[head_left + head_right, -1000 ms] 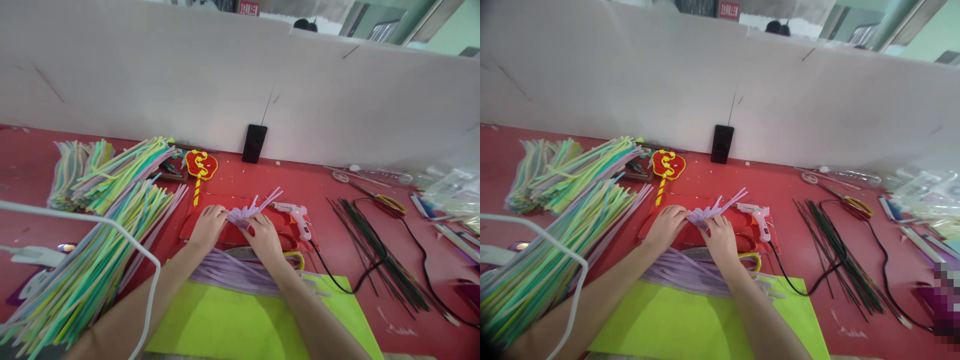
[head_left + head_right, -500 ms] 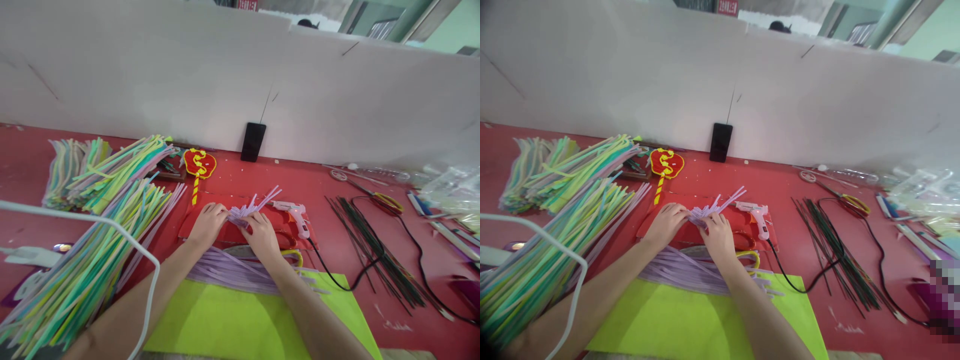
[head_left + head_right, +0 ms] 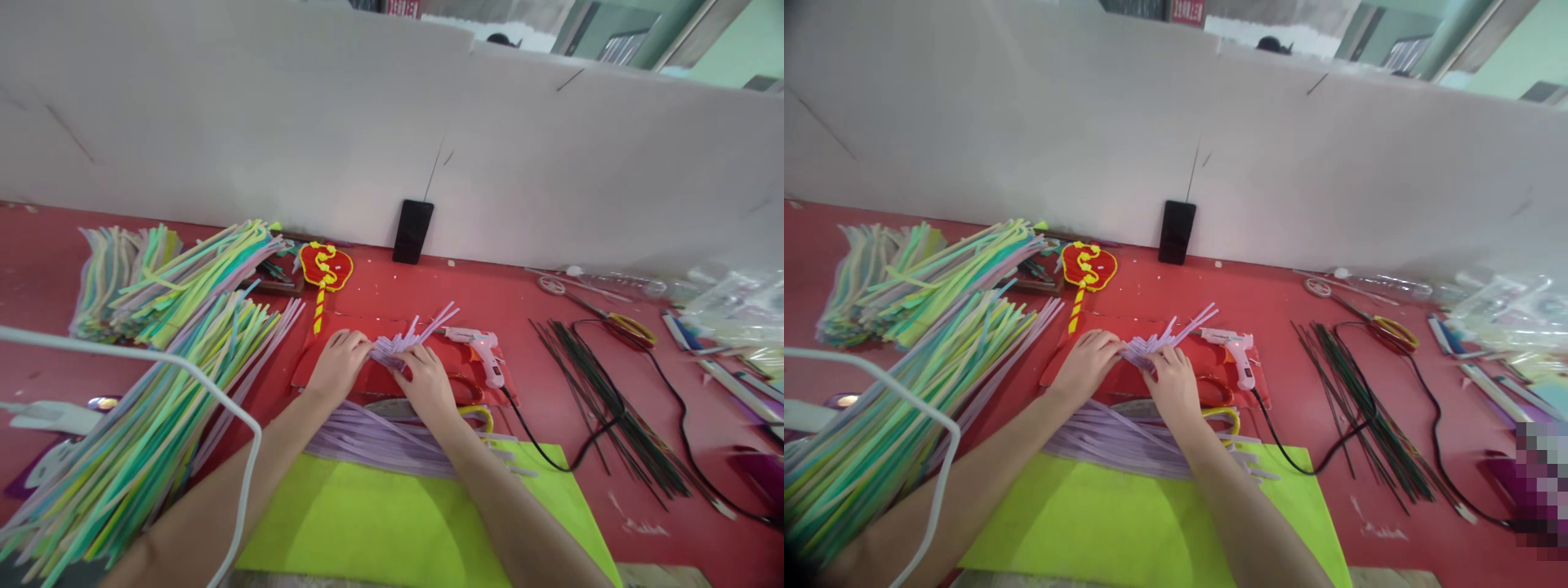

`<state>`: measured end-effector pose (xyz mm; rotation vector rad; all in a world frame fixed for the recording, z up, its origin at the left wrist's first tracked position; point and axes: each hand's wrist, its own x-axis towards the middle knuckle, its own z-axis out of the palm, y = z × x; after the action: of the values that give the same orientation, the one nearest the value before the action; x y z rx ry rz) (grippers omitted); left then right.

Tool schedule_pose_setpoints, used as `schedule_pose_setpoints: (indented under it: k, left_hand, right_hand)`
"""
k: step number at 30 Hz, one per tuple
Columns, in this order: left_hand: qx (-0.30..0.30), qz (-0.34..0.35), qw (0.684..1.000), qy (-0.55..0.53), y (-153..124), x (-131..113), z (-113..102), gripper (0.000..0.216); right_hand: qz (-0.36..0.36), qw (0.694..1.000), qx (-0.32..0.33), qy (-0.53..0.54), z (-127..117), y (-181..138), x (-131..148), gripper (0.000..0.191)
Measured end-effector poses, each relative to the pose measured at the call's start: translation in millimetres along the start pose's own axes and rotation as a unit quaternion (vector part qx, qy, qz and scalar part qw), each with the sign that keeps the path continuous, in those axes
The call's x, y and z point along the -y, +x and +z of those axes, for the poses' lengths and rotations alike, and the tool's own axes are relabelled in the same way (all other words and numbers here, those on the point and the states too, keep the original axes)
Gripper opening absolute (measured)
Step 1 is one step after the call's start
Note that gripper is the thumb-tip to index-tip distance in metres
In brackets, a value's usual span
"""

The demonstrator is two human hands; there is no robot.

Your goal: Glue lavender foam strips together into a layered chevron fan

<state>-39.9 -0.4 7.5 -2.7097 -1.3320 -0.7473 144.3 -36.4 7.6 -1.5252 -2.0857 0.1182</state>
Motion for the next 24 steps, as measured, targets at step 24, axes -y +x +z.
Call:
schedule_pose_setpoints:
  k: [24]
  left_hand:
    - [-0.017, -0.004, 0.999, 0.043, 0.6, 5.2, 0.2, 0.02]
  right_hand:
    - [-0.023, 0.999, 0.006, -0.023, -2.1, 0.8, -2.4, 0.017]
